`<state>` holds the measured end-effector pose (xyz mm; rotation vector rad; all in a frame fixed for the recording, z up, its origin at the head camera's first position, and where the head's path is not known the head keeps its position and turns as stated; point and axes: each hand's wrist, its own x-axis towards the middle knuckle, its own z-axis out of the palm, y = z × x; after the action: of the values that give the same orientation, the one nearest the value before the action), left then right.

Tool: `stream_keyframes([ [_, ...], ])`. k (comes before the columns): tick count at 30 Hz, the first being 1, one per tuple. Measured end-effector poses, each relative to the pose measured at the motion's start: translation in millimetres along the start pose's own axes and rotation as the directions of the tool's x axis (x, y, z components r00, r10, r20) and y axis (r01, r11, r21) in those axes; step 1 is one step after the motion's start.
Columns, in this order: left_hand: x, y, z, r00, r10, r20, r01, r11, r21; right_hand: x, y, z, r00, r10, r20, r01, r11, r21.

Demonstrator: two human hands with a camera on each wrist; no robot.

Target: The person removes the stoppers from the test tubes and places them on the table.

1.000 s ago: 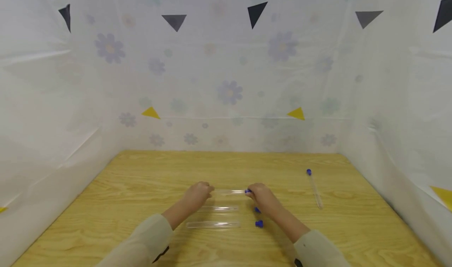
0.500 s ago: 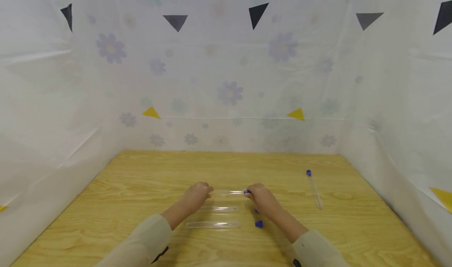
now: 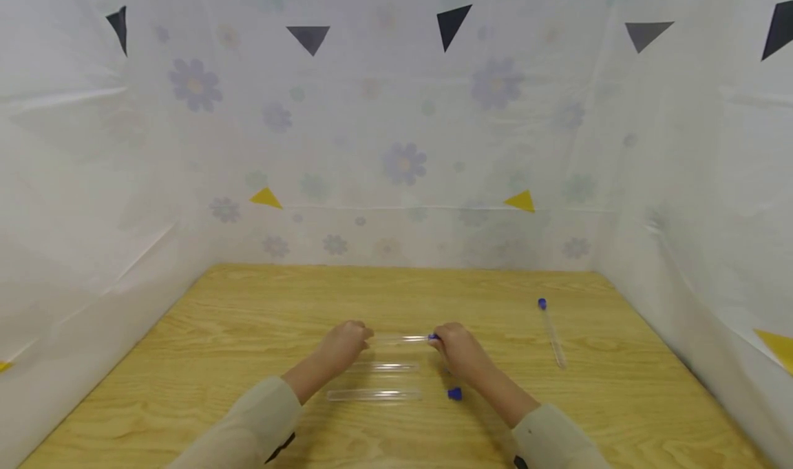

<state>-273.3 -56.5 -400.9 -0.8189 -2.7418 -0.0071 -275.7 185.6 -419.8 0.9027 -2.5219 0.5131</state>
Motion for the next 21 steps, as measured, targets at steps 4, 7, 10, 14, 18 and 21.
stream_keyframes([
  [4,-0.1,0.0,-0.4,1.0,0.015,-0.008,-0.015,1.0,0.012,1.6,0.9,-3.0,1.0,0.002,0.003,-0.002,1.0,0.009],
  [7,-0.7,-0.9,0.7,0.999,0.023,-0.026,-0.023,0.999,0.026,2.3,1.2,-4.3,1.0,-0.003,0.017,0.003,1.0,0.025],
  [10,-1.4,-2.2,1.7,0.999,0.028,-0.041,-0.026,0.999,0.039,2.5,2.0,-3.8,0.999,-0.007,0.033,0.006,0.999,0.031],
  [14,-2.0,-4.0,1.3,0.999,0.028,-0.044,-0.027,0.999,0.03,2.7,3.6,-3.1,0.998,-0.004,0.057,0.001,0.999,0.048],
  [18,-2.4,-4.7,0.1,0.999,0.018,-0.032,-0.017,1.0,0.011,3.6,4.9,-4.3,0.997,-0.02,0.07,0.014,0.997,0.073],
  [21,-2.8,-5.5,-0.3,0.999,0.027,-0.035,-0.027,1.0,0.013,3.9,6.1,-4.5,0.997,-0.042,0.072,0.036,0.995,0.088],
])
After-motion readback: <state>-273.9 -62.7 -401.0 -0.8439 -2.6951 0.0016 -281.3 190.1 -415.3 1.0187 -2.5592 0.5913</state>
